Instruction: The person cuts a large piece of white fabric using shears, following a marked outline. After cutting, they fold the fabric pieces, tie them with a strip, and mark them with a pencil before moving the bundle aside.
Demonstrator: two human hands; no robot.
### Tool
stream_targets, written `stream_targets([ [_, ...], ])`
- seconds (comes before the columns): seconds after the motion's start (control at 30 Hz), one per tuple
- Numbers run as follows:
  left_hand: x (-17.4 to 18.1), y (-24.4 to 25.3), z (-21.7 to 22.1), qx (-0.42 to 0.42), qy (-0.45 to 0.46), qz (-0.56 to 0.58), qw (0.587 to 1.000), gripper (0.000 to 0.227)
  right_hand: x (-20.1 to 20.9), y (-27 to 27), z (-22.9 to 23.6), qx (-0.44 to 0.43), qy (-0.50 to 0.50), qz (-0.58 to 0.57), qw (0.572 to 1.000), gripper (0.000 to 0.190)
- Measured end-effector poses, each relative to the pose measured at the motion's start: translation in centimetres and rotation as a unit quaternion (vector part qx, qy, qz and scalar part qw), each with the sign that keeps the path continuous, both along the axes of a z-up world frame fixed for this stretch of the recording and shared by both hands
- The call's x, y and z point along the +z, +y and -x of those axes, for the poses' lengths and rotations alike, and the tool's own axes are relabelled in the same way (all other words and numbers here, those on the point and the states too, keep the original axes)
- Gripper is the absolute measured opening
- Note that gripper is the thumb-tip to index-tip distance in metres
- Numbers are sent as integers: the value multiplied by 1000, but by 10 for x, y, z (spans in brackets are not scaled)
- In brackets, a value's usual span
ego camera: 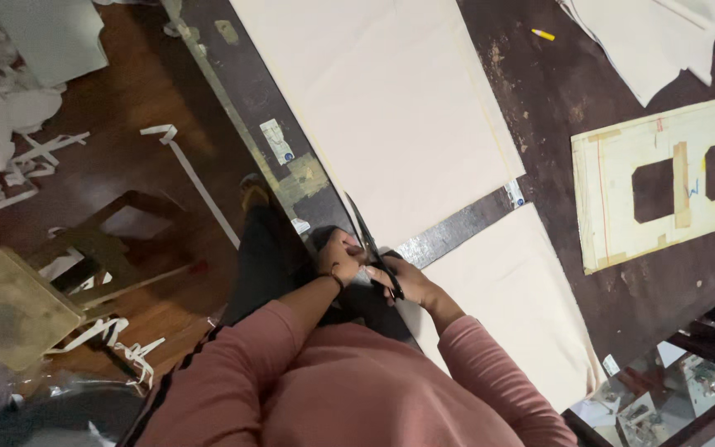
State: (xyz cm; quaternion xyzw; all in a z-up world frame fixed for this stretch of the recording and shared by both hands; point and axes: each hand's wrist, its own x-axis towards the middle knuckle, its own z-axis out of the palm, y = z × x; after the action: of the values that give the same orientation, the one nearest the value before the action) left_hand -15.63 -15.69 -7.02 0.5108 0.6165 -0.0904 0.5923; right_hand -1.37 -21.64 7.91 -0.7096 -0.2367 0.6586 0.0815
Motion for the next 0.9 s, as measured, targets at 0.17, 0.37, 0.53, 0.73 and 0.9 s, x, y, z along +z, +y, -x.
stream_targets([
  [0.17,0,3,-1,-10,-12,9,1000,37,-10,2,-2,11,-26,-5,1000,51],
  [0.37,36,12,5,-27,-9,20,999,41,11,36,7,-15,-1,-12,1000,52],
  [0.53,41,16,7,-54,-15,-2,998,43,-20,33,2,-27,-13,-23,999,46],
  [0.73,32,4,1,2,-36,-97,995,40,-4,66,1,2,-3,-20,1000,51],
  [0.9,67,21,14,-77,-49,-56,994,55,-26,70,-5,23,-29,-10,999,52],
])
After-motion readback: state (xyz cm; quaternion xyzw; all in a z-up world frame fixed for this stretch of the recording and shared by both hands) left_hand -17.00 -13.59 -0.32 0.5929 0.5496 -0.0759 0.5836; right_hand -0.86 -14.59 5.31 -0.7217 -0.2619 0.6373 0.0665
